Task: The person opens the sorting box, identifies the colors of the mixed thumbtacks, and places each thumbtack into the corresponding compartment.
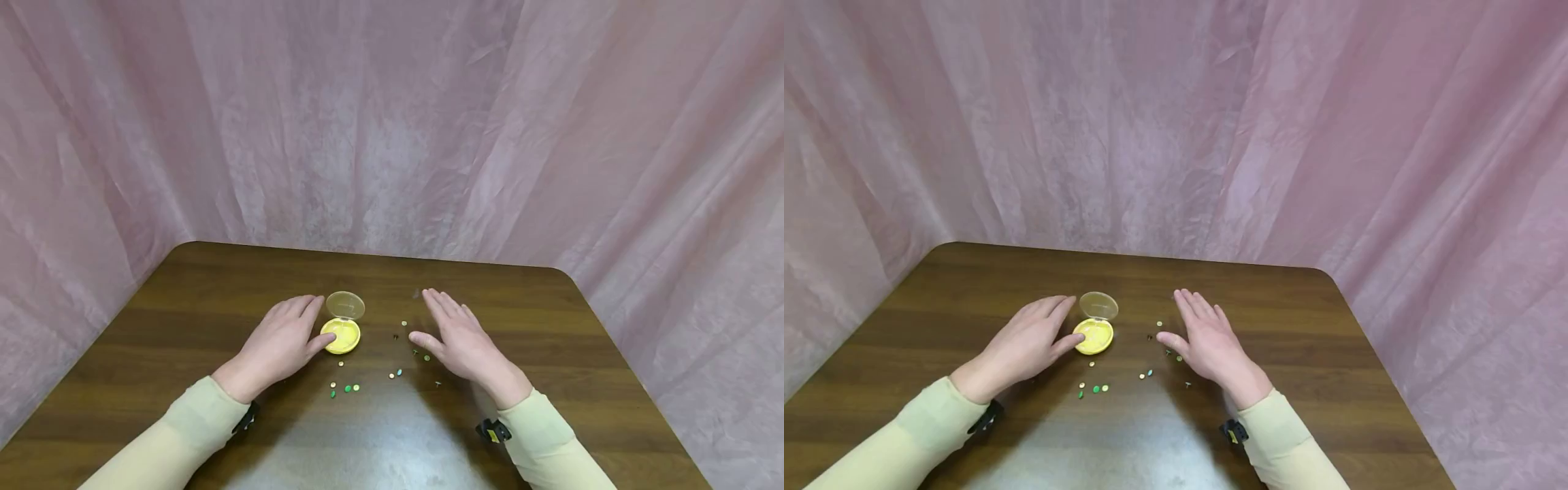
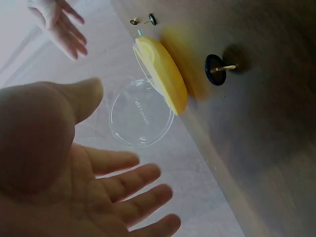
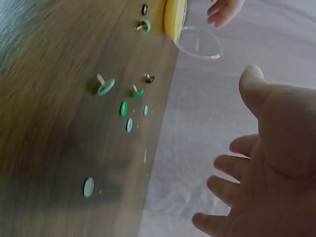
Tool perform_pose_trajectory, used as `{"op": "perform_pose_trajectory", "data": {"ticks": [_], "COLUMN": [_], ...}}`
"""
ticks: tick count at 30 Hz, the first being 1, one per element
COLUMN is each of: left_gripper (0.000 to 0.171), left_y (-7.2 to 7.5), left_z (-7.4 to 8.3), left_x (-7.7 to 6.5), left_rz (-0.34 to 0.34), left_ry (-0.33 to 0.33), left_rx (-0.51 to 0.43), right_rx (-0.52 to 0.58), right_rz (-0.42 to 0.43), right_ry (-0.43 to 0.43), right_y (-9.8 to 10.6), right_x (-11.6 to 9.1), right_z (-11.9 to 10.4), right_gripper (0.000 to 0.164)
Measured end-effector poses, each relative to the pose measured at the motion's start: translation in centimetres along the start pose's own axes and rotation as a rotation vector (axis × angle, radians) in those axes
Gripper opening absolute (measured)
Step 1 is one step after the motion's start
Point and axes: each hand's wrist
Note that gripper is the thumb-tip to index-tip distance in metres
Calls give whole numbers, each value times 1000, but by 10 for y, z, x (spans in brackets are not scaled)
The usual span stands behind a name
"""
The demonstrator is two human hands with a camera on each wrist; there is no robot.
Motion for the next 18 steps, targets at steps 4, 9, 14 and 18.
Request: {"op": "perform_pose_trajectory", "data": {"ticks": [4,9,14,18], "left_gripper": [70,66,67,67], "left_y": [-6,-12,-16,-21], "left_z": [-1,1,0,0], "left_x": [-1,1,4,6], "left_rz": [-57,-77,-88,-109], "left_ry": [2,-11,-9,-5], "left_rx": [-34,-72,-77,-86], "right_rx": [57,68,49,41], "right_rz": [-77,-128,-163,-188], "right_ry": [3,25,79,135], "right_y": [-6,-15,-24,-32], "right_x": [7,14,19,21], "right_z": [-3,-6,-11,-16], "right_gripper": [82,79,78,77]}}
Point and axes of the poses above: each hand's wrist, its own x-axis towards the middle knuckle, its own y-axis out of the back of the hand, z = x × y, and after that the axes turned 14 degrees about z, right-handed
